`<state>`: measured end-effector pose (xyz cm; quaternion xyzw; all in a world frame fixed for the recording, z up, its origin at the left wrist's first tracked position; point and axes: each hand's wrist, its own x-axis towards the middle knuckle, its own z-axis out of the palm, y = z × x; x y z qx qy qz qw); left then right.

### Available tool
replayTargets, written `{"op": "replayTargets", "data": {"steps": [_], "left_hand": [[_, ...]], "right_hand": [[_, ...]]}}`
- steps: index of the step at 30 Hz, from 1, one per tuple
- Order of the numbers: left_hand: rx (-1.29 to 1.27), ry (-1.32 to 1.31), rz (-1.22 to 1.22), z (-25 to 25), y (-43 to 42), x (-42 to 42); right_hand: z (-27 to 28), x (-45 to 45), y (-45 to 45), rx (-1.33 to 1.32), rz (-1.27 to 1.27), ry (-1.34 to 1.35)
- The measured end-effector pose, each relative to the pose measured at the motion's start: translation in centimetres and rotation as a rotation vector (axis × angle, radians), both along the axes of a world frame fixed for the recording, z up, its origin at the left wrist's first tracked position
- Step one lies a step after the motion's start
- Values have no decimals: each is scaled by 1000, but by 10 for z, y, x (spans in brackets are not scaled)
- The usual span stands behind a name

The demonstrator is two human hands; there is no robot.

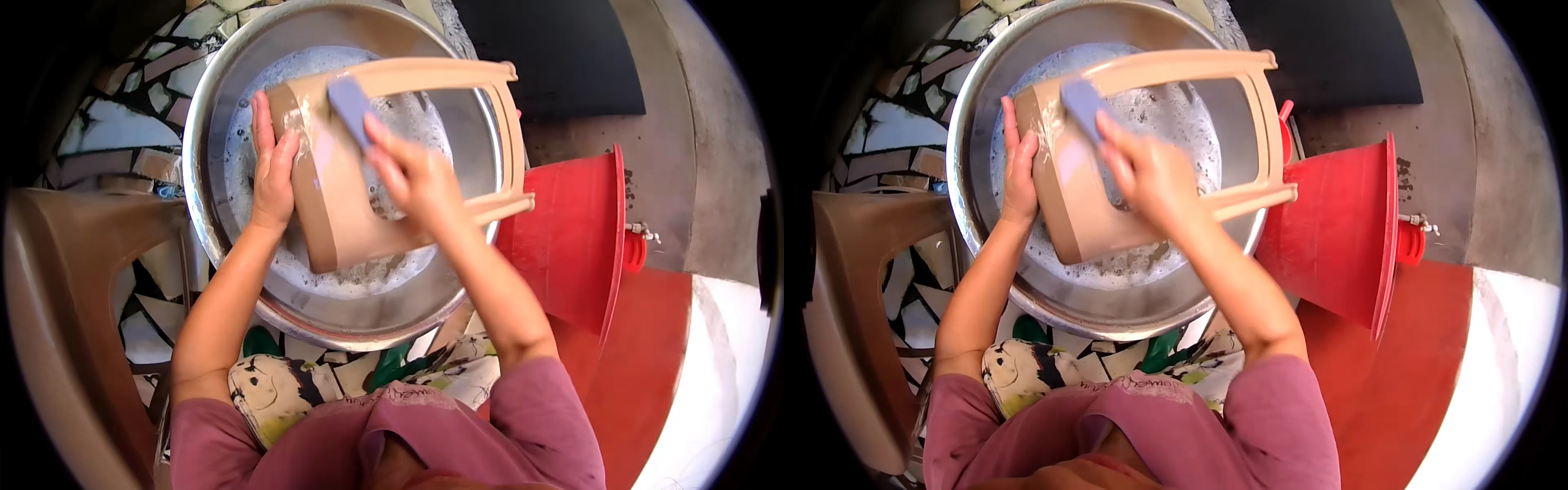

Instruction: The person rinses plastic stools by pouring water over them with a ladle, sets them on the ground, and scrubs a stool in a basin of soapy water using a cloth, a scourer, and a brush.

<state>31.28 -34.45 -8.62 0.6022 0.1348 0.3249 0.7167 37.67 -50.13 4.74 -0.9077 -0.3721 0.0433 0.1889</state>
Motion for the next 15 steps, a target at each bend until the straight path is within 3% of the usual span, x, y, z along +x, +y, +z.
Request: {"op": "replayTargets", "data": {"steps": [2, 6, 8, 10, 12, 15], "left_hand": [[30, -15, 4, 1, -2, 1], [-124, -33, -63, 10, -7, -5], [150, -7, -18, 12, -1, -8], [506, 227, 85, 28, 1, -11], [795, 301, 93, 54, -17, -14], [1116, 588, 34, 74, -35, -14]], "right_hand": [[4, -49, -43, -10, 62, 16], [15, -21, -19, -106, 35, -58], [8, 38, 17, -22, 36, -116], [11, 58, 6, -72, -41, -210], [6, 54, -21, 38, -54, -242], [22, 23, -7, -85, 73, -142]]}}
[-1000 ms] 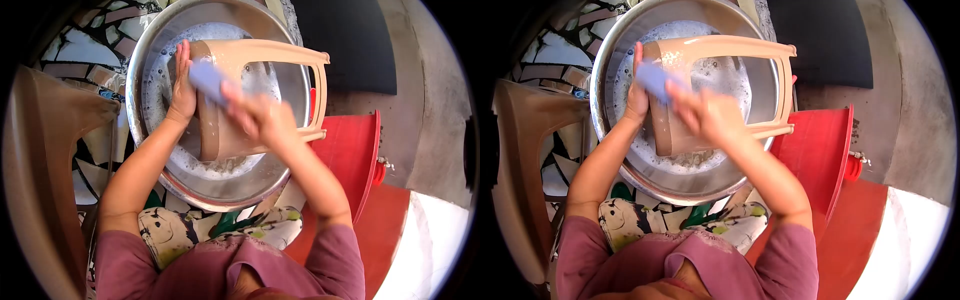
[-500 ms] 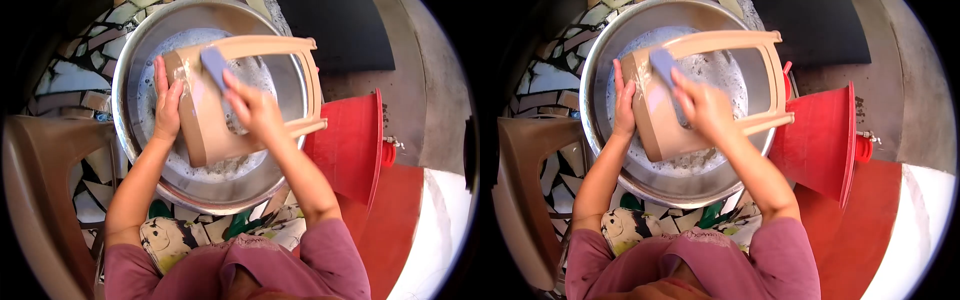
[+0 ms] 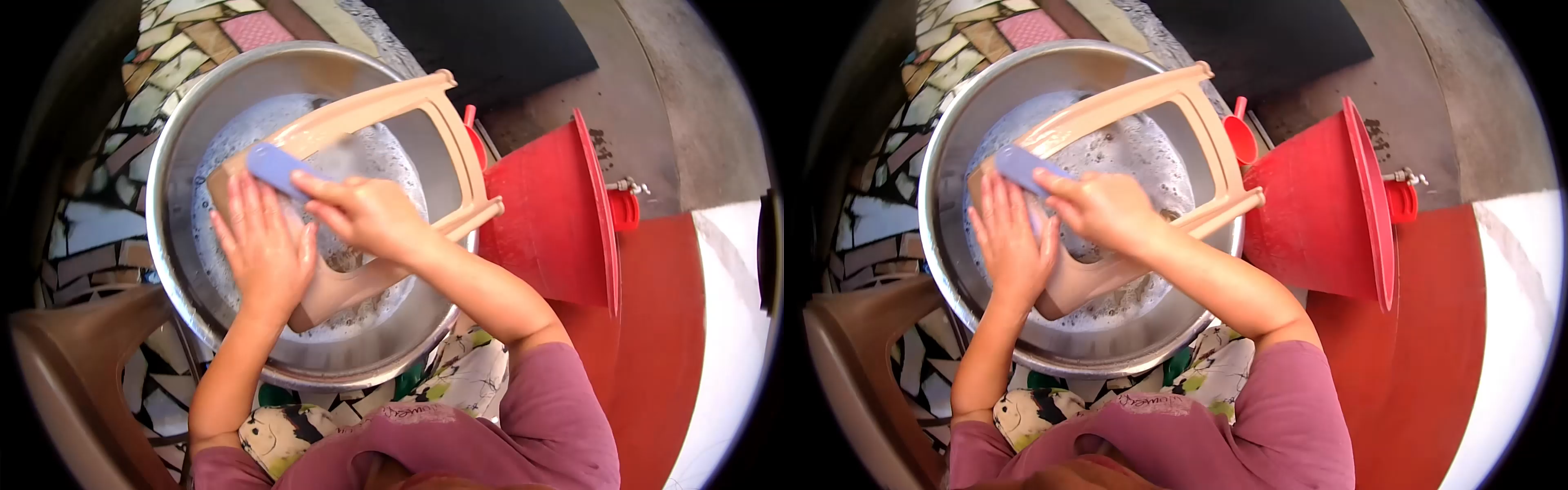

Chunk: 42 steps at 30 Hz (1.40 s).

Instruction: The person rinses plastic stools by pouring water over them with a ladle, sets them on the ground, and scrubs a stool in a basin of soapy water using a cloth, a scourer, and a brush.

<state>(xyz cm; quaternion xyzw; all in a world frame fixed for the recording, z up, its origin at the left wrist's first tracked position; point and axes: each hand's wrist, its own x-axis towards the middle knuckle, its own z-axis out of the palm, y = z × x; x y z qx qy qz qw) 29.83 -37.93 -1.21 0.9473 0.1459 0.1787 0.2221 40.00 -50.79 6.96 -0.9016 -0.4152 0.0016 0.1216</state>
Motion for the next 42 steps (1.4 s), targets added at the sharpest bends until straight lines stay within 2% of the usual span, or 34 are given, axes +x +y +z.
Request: {"op": "replayTargets", "data": {"steps": [2, 3, 4, 5, 6, 7, 9, 13, 15, 16, 17, 19, 20, 21, 23, 25, 27, 29, 30, 31, 34, 36, 37, 39, 42], "left_hand": [[17, -35, -24, -7, 2, -2], [31, -53, -29, -10, 4, -2], [28, -69, -15, -10, 4, -1], [23, -67, -20, -9, 1, -1], [9, -67, -35, -8, 0, -2], [2, -73, -55, -6, -1, -3], [9, -83, -63, -6, -3, -4], [12, -96, -53, -8, 3, -2], [14, -117, -59, -7, 3, -3], [17, -117, -57, -6, 2, -4], [19, -99, -75, -5, -1, -7], [19, -98, -88, -5, -4, -5], [8, -96, -84, -7, -1, -5], [-1, -98, -82, -9, 0, -3], [-15, -126, -75, -9, 0, -3], [105, -63, -80, -5, 1, -3], [76, -73, -80, 1, -2, -4], [35, -76, -123, 3, -7, -7], [17, -99, -113, 2, -5, -5], [18, -113, -119, 2, -6, -5], [8, -107, -111, 3, -3, -8], [-18, -109, -106, 4, -5, -6], [-27, -117, -115, 6, -3, -7], [-8, -130, -90, 5, -4, -8], [-29, -139, -101, 7, -2, -7]], "right_hand": [[-6, 22, -6, -38, -42, 28], [-10, 47, -19, -31, -118, -108], [-15, 83, -45, -4, -216, -98], [9, 98, -54, -50, -443, 27], [-4, 136, -90, -15, -442, -177], [8, 147, -101, 52, -455, -96], [20, 123, -78, -140, -526, -132], [7, 59, -33, -31, -147, 17], [14, 100, -60, -48, -404, 27], [30, 125, -78, -174, -566, -1], [18, 168, -118, -86, -491, -116], [29, 166, -119, -112, -511, -119], [27, 153, -106, -149, -536, -81], [36, 120, -83, -120, -602, 88], [18, 80, -64, -56, -277, 5], [28, 95, -69, -99, -406, 32], [20, 178, -116, -76, -624, 87], [24, 228, -155, -72, -691, 110], [23, 225, -143, -60, -693, 65], [15, 212, -135, -72, -634, -78], [28, 153, -101, -186, -503, 13], [20, 143, -107, -36, -277, 24], [31, 168, -115, -167, -533, 121], [53, 204, -131, -219, -743, 147], [37, 192, -126, -232, -633, -12]]}}
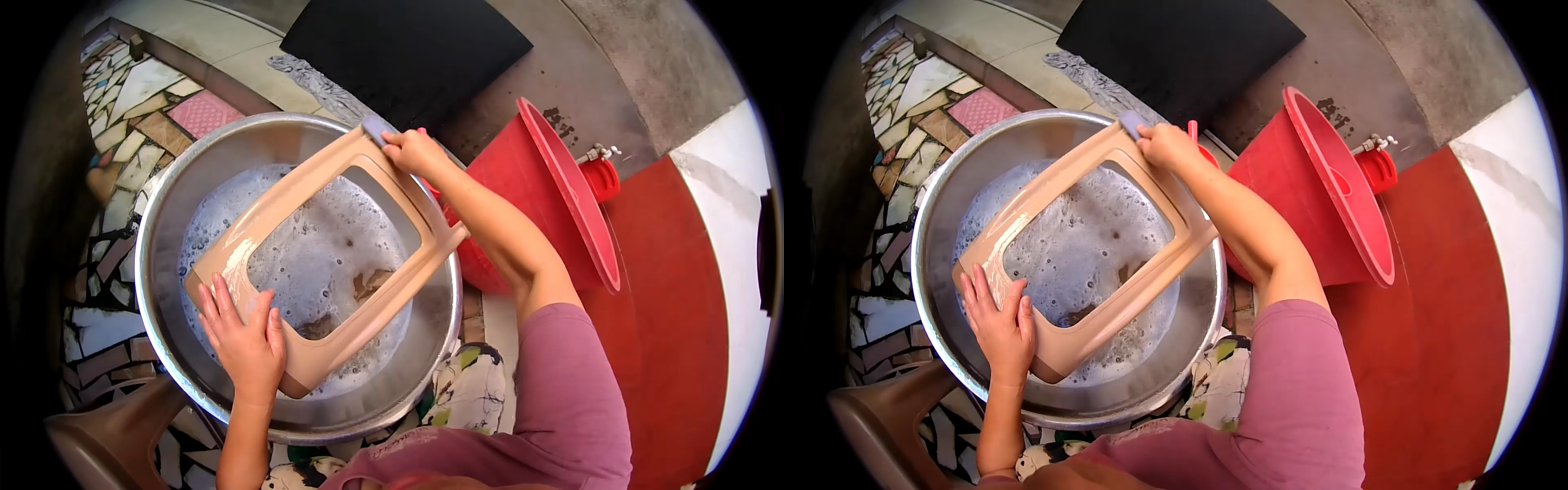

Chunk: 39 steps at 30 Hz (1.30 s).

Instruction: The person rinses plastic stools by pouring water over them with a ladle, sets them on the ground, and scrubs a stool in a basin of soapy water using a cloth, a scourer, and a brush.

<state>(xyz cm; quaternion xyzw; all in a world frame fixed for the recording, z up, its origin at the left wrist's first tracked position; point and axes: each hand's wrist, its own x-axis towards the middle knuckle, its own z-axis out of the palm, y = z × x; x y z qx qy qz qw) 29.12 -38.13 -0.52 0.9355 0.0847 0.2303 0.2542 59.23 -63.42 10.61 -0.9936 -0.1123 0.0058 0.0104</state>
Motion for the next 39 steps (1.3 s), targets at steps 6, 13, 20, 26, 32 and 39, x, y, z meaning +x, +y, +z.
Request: {"op": "replayTargets", "data": {"steps": [6, 13, 20, 26, 32, 39], "left_hand": [[-21, 11, -6, 2, -1, 2], [-2, -15, -26, -2, 1, 0], [-26, -24, -20, 1, 7, 2], [-5, 3, -41, -3, 6, 5], [-30, -16, -30, -4, 14, 7], [-21, -25, -71, 0, 14, 3]], "right_hand": [[-5, 27, -9, 90, 46, 38], [-16, -4, 11, 11, 229, -38], [-12, 22, 10, -61, 74, -105], [-18, 36, -7, -72, 82, -82], [-31, 21, -16, -16, 108, -163], [-31, 63, 17, 2, 113, -164]]}}
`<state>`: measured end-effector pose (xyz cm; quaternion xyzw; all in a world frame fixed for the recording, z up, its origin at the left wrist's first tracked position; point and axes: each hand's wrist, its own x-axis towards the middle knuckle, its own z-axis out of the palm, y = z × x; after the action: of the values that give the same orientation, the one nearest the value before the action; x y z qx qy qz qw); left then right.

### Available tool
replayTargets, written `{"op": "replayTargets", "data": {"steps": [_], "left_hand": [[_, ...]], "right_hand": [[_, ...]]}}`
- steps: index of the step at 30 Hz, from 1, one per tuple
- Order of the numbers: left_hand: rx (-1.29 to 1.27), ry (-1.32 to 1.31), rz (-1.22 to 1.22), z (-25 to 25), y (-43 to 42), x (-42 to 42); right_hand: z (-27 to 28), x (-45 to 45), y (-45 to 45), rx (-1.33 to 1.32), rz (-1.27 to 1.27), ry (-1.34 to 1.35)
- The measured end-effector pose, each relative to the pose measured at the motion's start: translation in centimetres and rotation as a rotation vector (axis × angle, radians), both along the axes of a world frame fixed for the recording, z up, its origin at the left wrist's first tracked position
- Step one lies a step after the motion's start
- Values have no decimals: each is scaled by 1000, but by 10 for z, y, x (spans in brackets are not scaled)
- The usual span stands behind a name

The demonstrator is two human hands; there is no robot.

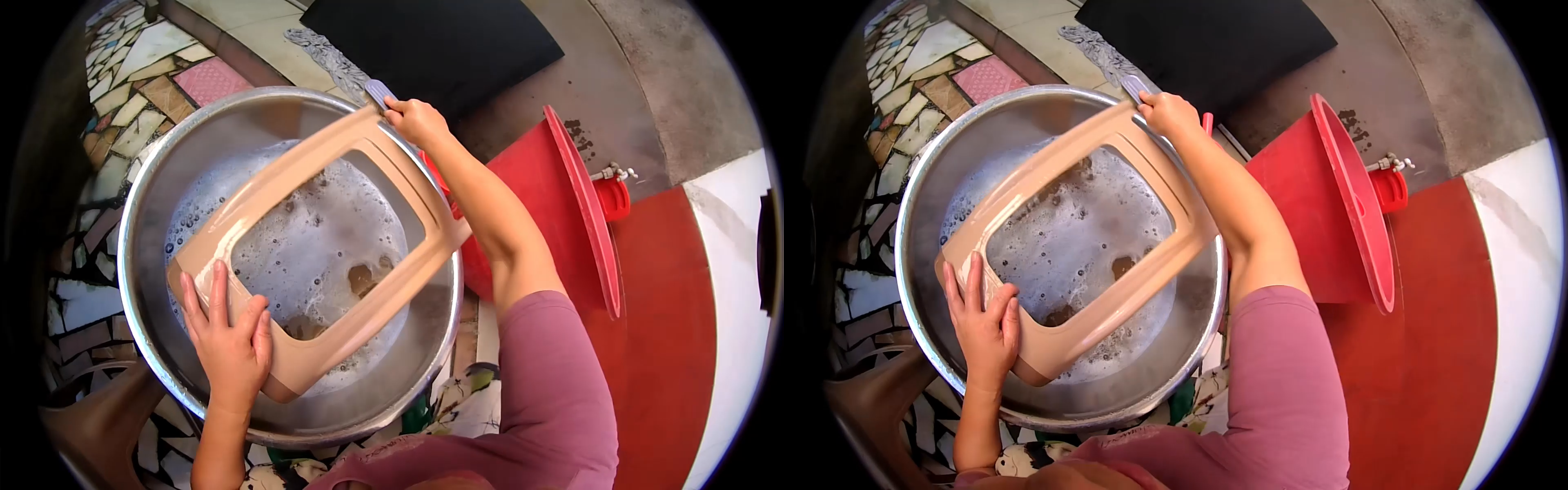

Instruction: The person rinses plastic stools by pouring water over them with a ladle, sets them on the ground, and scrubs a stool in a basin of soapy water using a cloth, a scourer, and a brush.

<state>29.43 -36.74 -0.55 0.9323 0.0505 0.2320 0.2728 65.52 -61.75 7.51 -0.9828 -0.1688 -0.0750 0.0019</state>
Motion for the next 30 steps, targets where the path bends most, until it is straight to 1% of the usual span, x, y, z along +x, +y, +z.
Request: {"op": "replayTargets", "data": {"steps": [2, 5, 6, 8, 9, 10, 11, 12, 13, 14, 16, 18, 20, 21, 22, 23, 25, 26, 28, 29, 30], "left_hand": [[3, 6, -22, -2, -1, -1], [-5, -13, -36, 1, -1, -3], [-11, -6, -34, 1, -3, -5], [-7, -15, -22, -4, -1, -2], [13, -29, -25, -4, 0, -2], [28, -24, -27, -3, -2, -5], [9, -8, -25, -3, -5, -6], [-6, 6, -31, 0, -6, -5], [1, 3, -23, 0, -5, -4], [12, -5, -32, 2, -4, -4], [8, 28, -16, 1, -6, -6], [34, 13, -16, -3, -2, -5], [-3, 50, 43, -1, -1, -7], [15, 123, 44, -1, -3, -9], [38, 123, 41, -1, -3, -9], [91, 118, 52, -3, -5, -8], [233, 149, 74, -4, -9, -7], [317, 102, 74, -2, -13, -4], [394, 3, 62, 12, -25, 0], [376, -31, -7, 25, -39, 3], [306, 24, -102, 35, -55, 7]], "right_hand": [[-1, 7, 2, -21, 3, 13], [9, -59, -34, -20, 91, 49], [6, -66, -45, -22, 138, 1], [1, -48, -37, -36, 103, -20], [2, -28, -24, -24, 109, -32], [11, -16, -1, -39, 50, -3], [7, -7, 10, -93, 47, 2], [6, -2, 16, -142, 35, 4], [3, -7, 10, -108, 22, 0], [4, -23, -3, -119, 73, -21], [21, -62, -29, -115, 26, 96], [52, -101, -54, -186, -25, 82], [68, -140, -85, -20, -82, 2], [75, -158, -97, 42, -137, 13], [76, -175, -110, 106, -192, 33], [67, -192, -130, 126, -199, 38], [40, -218, -169, 423, -116, -12], [30, -226, -181, 437, -133, -4], [11, -249, -204, 580, -140, -15], [8, -256, -211, 574, -172, -23], [5, -261, -217, 583, -200, -11]]}}
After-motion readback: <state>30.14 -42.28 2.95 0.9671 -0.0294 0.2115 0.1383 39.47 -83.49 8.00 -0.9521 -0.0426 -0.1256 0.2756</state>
